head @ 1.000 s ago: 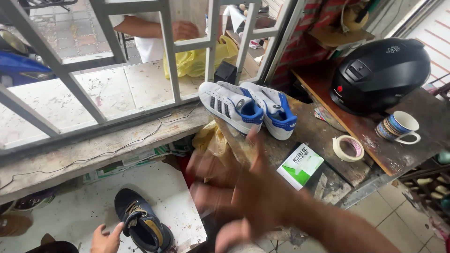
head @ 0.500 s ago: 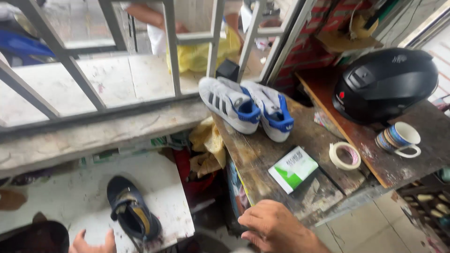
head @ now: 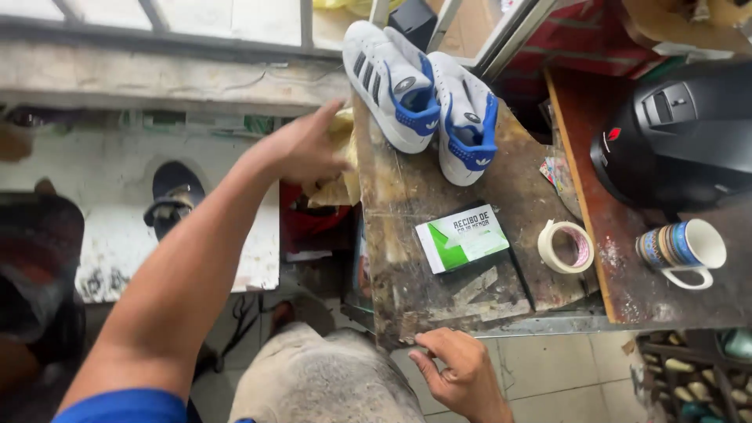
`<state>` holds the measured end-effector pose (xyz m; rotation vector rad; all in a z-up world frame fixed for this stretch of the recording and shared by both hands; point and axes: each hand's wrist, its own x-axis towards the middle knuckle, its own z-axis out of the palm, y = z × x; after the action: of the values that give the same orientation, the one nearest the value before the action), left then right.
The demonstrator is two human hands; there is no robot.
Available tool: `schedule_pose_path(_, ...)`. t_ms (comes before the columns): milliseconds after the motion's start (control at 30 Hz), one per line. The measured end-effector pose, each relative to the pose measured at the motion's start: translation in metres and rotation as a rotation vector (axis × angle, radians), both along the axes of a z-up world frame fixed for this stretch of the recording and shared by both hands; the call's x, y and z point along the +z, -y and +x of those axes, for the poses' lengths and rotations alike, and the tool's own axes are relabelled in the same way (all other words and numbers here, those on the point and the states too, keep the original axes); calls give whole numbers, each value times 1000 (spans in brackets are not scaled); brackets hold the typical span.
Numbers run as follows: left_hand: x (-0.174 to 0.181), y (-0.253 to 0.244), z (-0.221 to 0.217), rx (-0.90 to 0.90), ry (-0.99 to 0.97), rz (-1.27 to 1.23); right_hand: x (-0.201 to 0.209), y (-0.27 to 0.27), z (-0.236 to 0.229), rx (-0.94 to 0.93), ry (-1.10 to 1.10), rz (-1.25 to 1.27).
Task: The person inspects a dark blue shoe, checking the sole and upper, then places it on a shelf. They then pick up a red shoe, inspect its sole and interior, and place it on the shelf. Finally, the person writes on a notepad with a pen.
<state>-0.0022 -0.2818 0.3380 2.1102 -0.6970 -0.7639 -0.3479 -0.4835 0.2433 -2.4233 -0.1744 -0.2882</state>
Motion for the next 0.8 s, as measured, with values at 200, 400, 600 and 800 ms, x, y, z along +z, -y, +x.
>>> schedule_pose_path(200,7,69,-38,47,216,226,-8,48,-28,-14,48,22)
schedule_pose_path(400,-59,106,-187,-277,612,-96,-143,125,-40,81,92,-8)
schedule_pose_path(600,20,111,-201,-9,1073,-327,8,131,-40,268,172,2)
schedule_pose_path(800,-2,84,-196,192,1219,-345,-12,188,-52,67,222,-114)
